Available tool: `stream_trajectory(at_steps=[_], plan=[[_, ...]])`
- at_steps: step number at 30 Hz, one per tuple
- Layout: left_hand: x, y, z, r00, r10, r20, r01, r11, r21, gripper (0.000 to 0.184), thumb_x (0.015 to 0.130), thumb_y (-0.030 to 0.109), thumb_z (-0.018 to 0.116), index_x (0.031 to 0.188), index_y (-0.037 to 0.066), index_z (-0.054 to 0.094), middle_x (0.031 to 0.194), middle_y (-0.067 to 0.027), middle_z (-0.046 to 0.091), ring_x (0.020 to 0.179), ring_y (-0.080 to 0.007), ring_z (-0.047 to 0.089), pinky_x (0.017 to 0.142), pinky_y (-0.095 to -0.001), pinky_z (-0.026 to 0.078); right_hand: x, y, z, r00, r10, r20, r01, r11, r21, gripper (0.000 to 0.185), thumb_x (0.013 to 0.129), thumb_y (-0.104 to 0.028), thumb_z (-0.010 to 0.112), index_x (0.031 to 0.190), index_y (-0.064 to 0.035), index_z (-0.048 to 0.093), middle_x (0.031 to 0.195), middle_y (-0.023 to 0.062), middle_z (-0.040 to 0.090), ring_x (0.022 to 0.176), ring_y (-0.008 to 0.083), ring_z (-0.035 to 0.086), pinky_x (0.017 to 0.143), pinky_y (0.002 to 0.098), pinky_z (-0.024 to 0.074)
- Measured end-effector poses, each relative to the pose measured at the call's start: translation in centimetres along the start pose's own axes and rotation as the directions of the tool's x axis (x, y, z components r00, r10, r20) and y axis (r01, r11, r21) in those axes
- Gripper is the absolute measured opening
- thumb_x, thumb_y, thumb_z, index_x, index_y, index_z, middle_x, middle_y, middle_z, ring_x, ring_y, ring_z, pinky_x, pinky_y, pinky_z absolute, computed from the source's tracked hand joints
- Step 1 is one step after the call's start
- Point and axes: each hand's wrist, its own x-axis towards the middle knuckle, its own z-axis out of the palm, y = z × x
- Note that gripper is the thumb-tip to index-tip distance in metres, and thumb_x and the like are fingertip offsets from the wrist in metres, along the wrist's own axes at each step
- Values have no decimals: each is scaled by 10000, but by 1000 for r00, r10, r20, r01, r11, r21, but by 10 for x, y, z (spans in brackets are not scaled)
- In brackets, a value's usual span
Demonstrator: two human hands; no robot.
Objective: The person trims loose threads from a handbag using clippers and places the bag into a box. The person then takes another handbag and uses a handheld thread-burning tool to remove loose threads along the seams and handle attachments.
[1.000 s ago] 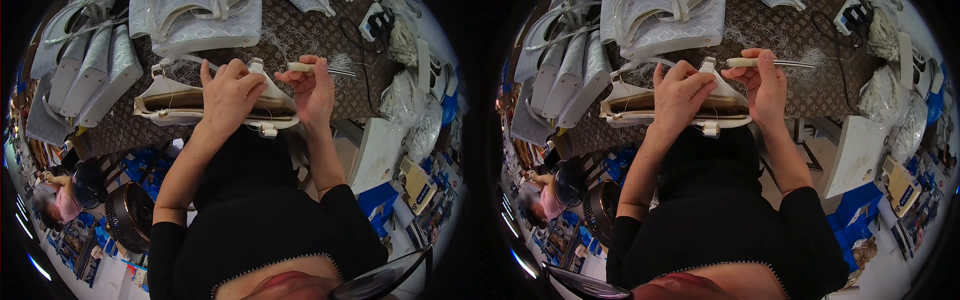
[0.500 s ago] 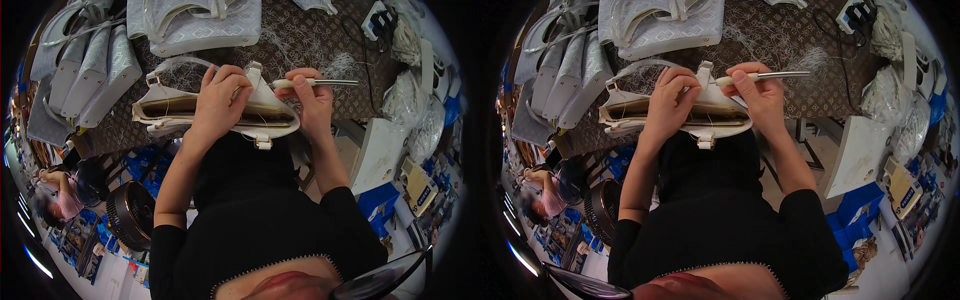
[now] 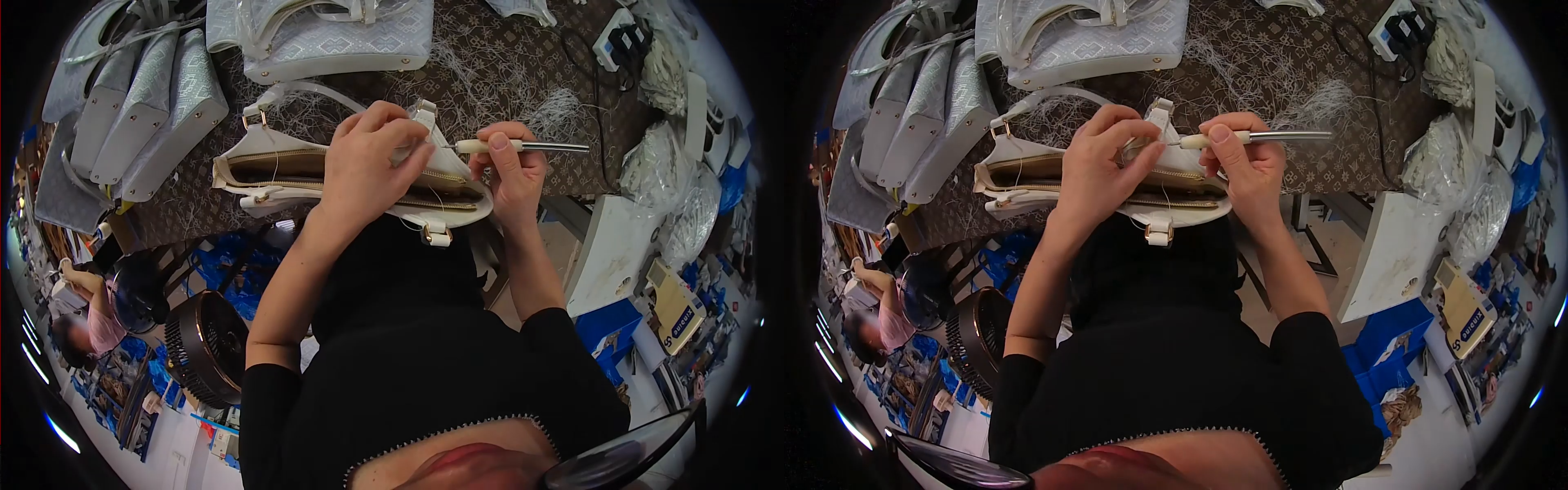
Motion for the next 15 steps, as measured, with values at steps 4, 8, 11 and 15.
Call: stream_trajectory(at_steps=[4, 8, 11, 15], plan=[[0, 7, 0, 971, -226, 73, 236, 953, -190, 170, 771, 49, 657, 940, 34, 645, 914, -79, 589, 774, -224, 630, 722, -302, 496, 0, 0, -3, 999, -1, -38, 2, 999, 39, 209, 934, -219, 578, 946, -11, 598, 741, 48, 608, 618, 89, 560, 527, 218, 439], [-3, -7, -24, 955, -207, 214, 256, 938, -233, 214, 781, 19, 622, 995, 23, 635, 988, -81, 624, 810, -215, 638, 706, -292, 497, -4, -22, 10, 993, 117, 13, -114, 985, -127, 193, 931, -169, 579, 1002, 10, 597, 830, 89, 642, 725, 145, 638, 632, 248, 516], [-6, -7, -31, 967, -141, 210, 201, 934, -296, 241, 789, -3, 589, 1024, 19, 634, 1091, -84, 635, 830, -212, 643, 699, -288, 497, -9, -27, 24, 992, 95, 78, -77, 976, -205, 190, 916, -116, 595, 1048, 21, 599, 920, 111, 659, 866, 175, 662, 783, 270, 535], [-11, -2, -37, 941, -217, 260, 294, 905, -309, 246, 789, -15, 573, 1023, 24, 642, 1120, -87, 633, 847, -231, 642, 714, -306, 501, -14, -16, 30, 997, 60, 44, -49, 977, -209, 205, 912, -101, 597, 1070, 29, 588, 985, 131, 650, 936, 191, 649, 847, 278, 518]])
